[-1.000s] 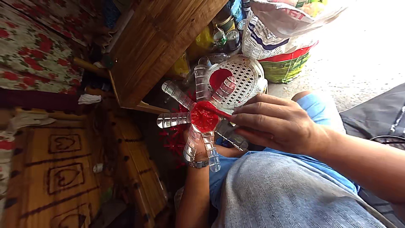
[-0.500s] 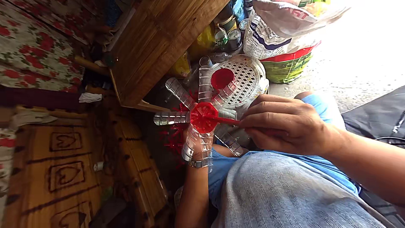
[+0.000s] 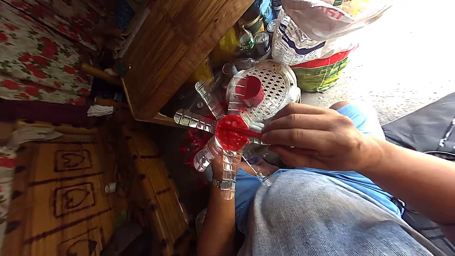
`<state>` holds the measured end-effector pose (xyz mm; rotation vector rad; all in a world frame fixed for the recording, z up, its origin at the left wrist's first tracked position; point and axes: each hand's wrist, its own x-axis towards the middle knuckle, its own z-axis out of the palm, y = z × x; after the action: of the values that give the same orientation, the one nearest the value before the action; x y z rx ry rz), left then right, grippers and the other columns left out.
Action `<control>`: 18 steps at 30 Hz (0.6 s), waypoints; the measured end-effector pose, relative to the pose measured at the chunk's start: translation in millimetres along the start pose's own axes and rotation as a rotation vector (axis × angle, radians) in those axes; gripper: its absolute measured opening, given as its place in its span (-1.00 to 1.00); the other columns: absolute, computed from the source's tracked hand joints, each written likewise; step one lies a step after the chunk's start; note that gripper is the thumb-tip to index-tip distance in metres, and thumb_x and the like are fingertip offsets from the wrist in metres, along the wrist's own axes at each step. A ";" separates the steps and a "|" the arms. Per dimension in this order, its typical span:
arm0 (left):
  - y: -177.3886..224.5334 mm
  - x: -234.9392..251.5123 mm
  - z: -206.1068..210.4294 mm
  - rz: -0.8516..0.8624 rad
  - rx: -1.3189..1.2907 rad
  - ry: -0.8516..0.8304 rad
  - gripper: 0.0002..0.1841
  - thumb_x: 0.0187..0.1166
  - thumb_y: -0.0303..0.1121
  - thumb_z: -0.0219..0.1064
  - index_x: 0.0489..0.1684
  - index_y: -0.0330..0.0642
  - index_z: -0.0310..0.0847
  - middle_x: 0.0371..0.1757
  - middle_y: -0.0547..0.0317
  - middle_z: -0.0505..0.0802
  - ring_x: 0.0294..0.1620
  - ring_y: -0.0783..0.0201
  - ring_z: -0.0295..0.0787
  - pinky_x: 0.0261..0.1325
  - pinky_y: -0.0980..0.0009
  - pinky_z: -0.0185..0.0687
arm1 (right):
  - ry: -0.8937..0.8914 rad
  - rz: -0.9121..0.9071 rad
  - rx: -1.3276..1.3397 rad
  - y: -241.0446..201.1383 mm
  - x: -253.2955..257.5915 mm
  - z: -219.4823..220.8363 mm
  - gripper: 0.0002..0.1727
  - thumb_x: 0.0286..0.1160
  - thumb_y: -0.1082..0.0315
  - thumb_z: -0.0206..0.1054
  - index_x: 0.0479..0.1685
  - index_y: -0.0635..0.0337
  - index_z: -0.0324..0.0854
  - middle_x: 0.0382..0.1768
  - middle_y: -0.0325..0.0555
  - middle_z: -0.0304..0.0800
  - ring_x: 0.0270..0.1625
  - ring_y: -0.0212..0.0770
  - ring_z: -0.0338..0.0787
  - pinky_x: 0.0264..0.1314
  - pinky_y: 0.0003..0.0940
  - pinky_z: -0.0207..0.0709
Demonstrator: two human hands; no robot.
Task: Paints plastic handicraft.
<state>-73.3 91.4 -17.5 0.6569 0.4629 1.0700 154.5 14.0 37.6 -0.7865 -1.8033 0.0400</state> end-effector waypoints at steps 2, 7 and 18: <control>-0.5 0.8 -4.4 0.027 0.026 -0.018 -0.85 0.58 -0.19 0.34 -0.23 0.03 0.81 -0.23 0.21 0.93 -0.15 0.34 0.90 -0.04 0.36 0.83 | -0.005 0.004 0.007 1.5 0.5 2.2 -0.81 0.58 0.41 0.32 -0.13 0.26 0.85 -0.13 -0.05 0.90 0.05 -0.18 0.81 0.15 -0.35 0.67; 1.3 -0.9 -13.5 -0.064 -0.063 -0.127 -0.72 0.50 -0.07 0.42 -0.08 -0.02 0.85 -0.10 0.20 0.94 0.02 0.31 0.88 0.22 0.33 0.75 | 0.024 0.040 0.016 -0.3 3.0 -4.2 -0.84 0.51 0.40 0.33 -0.24 0.25 0.83 -0.28 -0.12 0.84 -0.10 -0.30 0.75 -0.06 -0.47 0.59; 4.0 4.2 -2.0 -0.091 -0.024 0.032 -0.79 0.55 -0.13 0.37 -0.25 -0.03 0.79 -0.27 0.14 0.91 -0.19 0.28 0.90 -0.07 0.30 0.83 | 0.029 0.046 0.027 -2.2 6.0 -8.3 -0.84 0.47 0.41 0.34 -0.28 0.23 0.84 -0.31 -0.15 0.85 -0.12 -0.32 0.77 -0.07 -0.46 0.62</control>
<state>-75.5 97.1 -16.3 0.5928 0.5023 0.9997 159.5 12.6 46.7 -0.8050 -1.7539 0.0824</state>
